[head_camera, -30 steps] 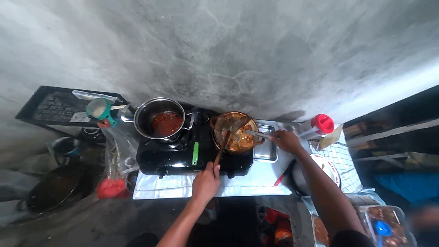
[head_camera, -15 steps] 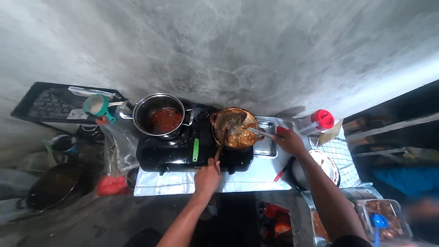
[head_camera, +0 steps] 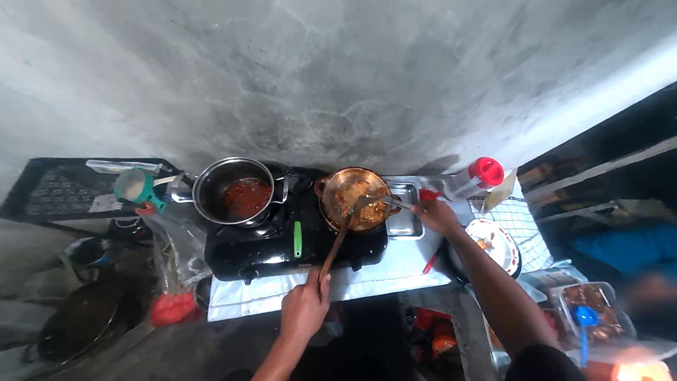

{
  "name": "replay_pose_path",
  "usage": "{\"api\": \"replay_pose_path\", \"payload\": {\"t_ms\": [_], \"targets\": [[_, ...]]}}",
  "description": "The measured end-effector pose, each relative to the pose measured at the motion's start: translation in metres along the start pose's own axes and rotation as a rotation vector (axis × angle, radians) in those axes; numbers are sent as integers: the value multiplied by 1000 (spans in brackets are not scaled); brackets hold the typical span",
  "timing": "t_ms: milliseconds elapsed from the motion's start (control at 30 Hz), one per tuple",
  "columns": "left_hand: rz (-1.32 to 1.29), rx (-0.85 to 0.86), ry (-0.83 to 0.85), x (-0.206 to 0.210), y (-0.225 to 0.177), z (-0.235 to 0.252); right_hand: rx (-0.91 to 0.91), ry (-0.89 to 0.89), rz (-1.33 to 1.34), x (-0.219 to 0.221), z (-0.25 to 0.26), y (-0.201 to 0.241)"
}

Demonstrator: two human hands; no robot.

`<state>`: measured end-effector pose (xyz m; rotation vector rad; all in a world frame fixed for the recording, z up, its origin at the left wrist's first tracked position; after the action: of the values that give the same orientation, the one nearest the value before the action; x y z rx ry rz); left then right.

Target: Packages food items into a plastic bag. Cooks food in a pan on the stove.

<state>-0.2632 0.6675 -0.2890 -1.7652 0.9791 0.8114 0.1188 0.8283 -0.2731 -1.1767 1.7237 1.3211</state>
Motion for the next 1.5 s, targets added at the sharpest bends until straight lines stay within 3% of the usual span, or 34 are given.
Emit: {"api": "replay_pose_path", "payload": {"t_ms": [100,200,433,633,833,1033,1133,1300,1500], "targets": [[108,135,-185,2,8,-7,1,0,-16,-6,1,1],[194,190,-254,0,9,-6,-7,-1,-45,-8,1,6],[378,128,-40,-32,-13,6,-33,-94,-129,-13,-9,19],[432,113,22,-38,-13,13,-47,-173,-159,-26,-11,28],[303,105,-3,-30,-3,11,-46,-215,-238,-47,-11,42],[7,9,-92,-29,17,-2,51,23,-367,-21,2,61],[-6,-52,-60,-33,20,-2,59,98,-355,-24,5,66],[29,-79,-21,-38,20,-2,60,24,-423,-55,-18,81],[15,-62,-1,-36,5,5,75,63,-398,-42,-13,82]]}}
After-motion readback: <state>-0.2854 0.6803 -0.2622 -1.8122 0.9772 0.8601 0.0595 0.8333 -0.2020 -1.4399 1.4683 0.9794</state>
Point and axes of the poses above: each hand's wrist, its own z-axis towards the middle knuckle, its own x-axis out of the palm, y = z × x, the point moved 3 cm from there along z, towards the middle knuckle, and after that the axes turned 10 degrees about -x, right-handed, at the moved point
